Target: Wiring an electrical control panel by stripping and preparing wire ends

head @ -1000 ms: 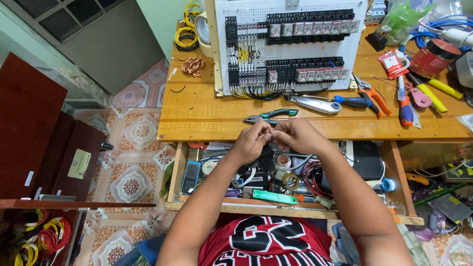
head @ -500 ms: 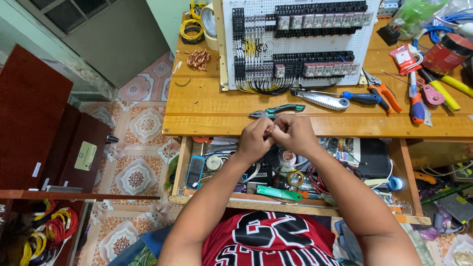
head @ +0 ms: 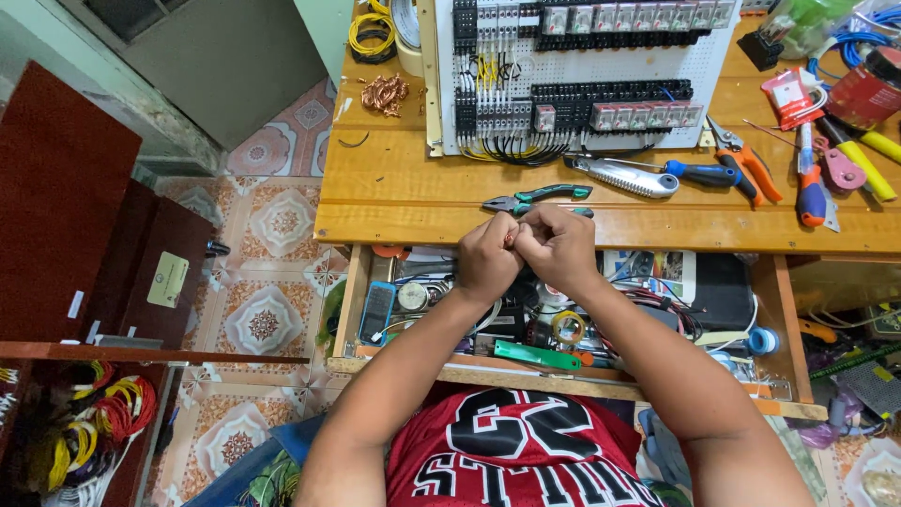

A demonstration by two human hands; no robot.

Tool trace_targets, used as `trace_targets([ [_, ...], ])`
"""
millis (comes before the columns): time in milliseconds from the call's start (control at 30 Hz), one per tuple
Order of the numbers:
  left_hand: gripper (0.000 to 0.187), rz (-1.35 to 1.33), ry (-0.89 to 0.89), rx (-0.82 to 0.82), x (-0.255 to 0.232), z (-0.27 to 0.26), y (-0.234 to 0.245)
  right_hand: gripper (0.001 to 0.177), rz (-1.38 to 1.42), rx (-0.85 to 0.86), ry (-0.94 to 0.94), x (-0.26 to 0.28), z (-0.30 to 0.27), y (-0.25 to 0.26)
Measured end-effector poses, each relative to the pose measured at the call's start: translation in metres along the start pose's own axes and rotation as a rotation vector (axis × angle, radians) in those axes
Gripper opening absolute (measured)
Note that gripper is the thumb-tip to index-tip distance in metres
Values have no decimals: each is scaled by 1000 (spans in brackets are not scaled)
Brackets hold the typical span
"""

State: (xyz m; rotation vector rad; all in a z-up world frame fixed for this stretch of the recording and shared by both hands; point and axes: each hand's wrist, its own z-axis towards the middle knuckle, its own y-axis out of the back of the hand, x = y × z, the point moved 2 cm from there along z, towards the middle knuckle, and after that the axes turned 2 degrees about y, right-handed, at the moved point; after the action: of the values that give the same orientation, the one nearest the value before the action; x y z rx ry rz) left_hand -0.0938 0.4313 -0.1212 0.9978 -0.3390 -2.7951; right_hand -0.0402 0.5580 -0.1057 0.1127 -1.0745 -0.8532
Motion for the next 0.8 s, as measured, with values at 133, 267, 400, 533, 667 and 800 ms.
trace_targets([
  [133,42,-6,-40,-36,-2,3,3,5,41,18,-9,-5,4,2],
  [267,43,-302,220,50,-9,16,12,7,114,26,-34,14,10,13],
  [400,29,-562,356,170,12,2,-2,9,102,-4,-41,9,10,20],
  [533,10,-742,410,261,13,6,0,8,146,-59,-31,12,10,22],
  [667,10,-748,424,279,10,14,4,7,121,-86,42,12,12,24],
  [800,9,-664,384,257,11,13,3,7,68,-73,77,22,13,26],
])
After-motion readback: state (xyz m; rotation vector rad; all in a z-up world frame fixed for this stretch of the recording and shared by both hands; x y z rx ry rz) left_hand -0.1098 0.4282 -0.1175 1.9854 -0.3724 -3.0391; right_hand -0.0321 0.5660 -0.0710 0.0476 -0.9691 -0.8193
